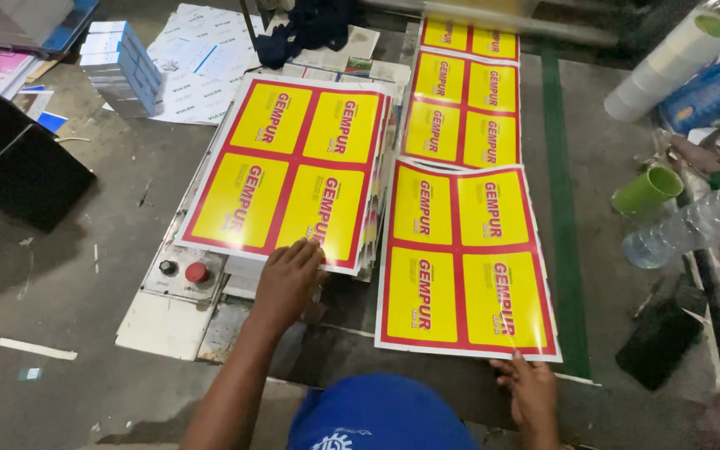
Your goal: The person repeatedly picks up printed sheets from a pile on a table and places them onto a growing stack. The sheets feature a yellow and red design with the text 'GEMPUR'. The person uses both hands to handle the papers, aligning them as they stack them.
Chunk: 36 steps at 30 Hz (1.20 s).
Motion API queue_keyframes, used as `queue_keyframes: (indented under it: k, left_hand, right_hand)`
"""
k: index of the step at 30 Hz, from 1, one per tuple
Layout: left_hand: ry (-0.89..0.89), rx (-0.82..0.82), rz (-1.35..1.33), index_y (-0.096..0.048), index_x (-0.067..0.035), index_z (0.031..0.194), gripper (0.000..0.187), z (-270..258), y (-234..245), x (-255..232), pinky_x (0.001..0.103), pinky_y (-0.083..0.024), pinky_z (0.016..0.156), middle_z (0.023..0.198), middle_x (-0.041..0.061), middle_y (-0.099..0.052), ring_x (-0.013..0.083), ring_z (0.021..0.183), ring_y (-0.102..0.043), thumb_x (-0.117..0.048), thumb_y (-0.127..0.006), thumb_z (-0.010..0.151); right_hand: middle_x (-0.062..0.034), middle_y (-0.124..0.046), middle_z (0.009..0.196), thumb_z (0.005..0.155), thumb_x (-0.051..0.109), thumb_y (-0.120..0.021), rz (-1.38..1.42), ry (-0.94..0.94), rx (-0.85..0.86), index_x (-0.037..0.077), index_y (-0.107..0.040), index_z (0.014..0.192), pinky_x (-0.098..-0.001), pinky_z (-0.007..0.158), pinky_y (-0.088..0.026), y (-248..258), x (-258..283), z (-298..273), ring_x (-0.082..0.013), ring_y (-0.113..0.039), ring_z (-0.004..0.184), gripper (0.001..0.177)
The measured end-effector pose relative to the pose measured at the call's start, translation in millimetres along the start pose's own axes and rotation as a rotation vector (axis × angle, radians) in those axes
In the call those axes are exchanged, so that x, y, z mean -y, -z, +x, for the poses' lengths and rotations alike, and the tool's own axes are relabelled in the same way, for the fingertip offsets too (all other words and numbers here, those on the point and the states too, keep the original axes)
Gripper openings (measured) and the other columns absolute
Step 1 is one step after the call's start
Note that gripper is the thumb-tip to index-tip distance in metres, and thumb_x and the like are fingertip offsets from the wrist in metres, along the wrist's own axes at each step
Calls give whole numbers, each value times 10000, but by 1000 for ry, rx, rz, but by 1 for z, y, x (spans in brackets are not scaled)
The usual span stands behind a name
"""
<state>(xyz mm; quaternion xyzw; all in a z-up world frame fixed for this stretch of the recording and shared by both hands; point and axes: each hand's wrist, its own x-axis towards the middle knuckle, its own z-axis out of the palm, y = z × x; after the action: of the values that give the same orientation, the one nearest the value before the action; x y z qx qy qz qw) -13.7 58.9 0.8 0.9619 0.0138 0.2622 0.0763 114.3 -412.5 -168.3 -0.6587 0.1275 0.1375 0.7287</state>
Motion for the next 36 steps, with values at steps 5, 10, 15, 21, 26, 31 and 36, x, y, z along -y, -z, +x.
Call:
queue_keyframes:
  k: [5, 10, 15, 21, 26, 31, 36]
  left_hand:
    - [-35, 28, -31, -666, -49, 1146, 305, -5, -5, 12, 449, -540, 914, 1209, 152, -717, 329, 1167, -671, -237, -708, 910]
    - [9, -59, -141, -680, -45, 1098, 326, 3, 15, 8, 444, -580, 812, 1107, 137, -749, 327, 1011, -723, -200, -754, 821]
    - [71, -213, -131, -724, -64, 1023, 152, 1, 11, 8, 423, -593, 755, 993, 114, -767, 309, 896, -743, -111, -729, 879]
    - [104, -267, -104, -717, -57, 1078, 171, 5, 24, 4, 423, -593, 780, 1037, 121, -760, 311, 944, -739, -96, -722, 912]
    - [75, -259, -156, -722, -55, 1083, 217, 4, 38, -17, 433, -588, 752, 1015, 131, -755, 319, 910, -738, -105, -728, 872]
    - [-103, -176, -314, -711, -63, 1073, 217, 2, -1, -60, 426, -581, 770, 1022, 115, -740, 299, 921, -723, -154, -741, 879]
    - [-188, 104, -308, -693, -68, 1025, 273, 6, -26, -113, 464, -507, 795, 1001, 103, -697, 295, 946, -667, -282, -734, 861]
  right_hand:
    - [-179, -729, 1033, 1057, 180, -591, 9, -97, -69, -37, -557, 1237, -337, 575, -518, -13, -14, 15, -268, -743, 836, 284]
    - [-123, -735, 1055, 1023, 179, -566, 54, -52, -29, 47, -573, 1269, -339, 580, -526, -40, 0, 25, -250, -746, 850, 280]
    - [-119, -723, 1065, 1040, 192, -586, 52, 10, 54, 31, -583, 1259, -345, 615, -547, -69, 17, 56, -253, -736, 874, 272]
    - [-154, -712, 1051, 1081, 253, -569, 137, 10, 175, -7, -571, 1283, -341, 640, -559, -84, 31, 105, -243, -740, 900, 328]
    - [-186, -737, 1139, 1037, 266, -539, 83, -102, 183, 55, -550, 1378, -345, 659, -564, -93, 36, 62, -239, -731, 915, 401]
    - [-188, -749, 1154, 993, 238, -565, -35, -167, 323, 51, -565, 1409, -344, 638, -549, -125, 30, 14, -242, -727, 888, 456]
    - [-123, -721, 1077, 1030, 220, -610, 157, -91, 716, 17, -587, 1324, -340, 668, -577, -145, 12, -10, -190, -711, 879, 358]
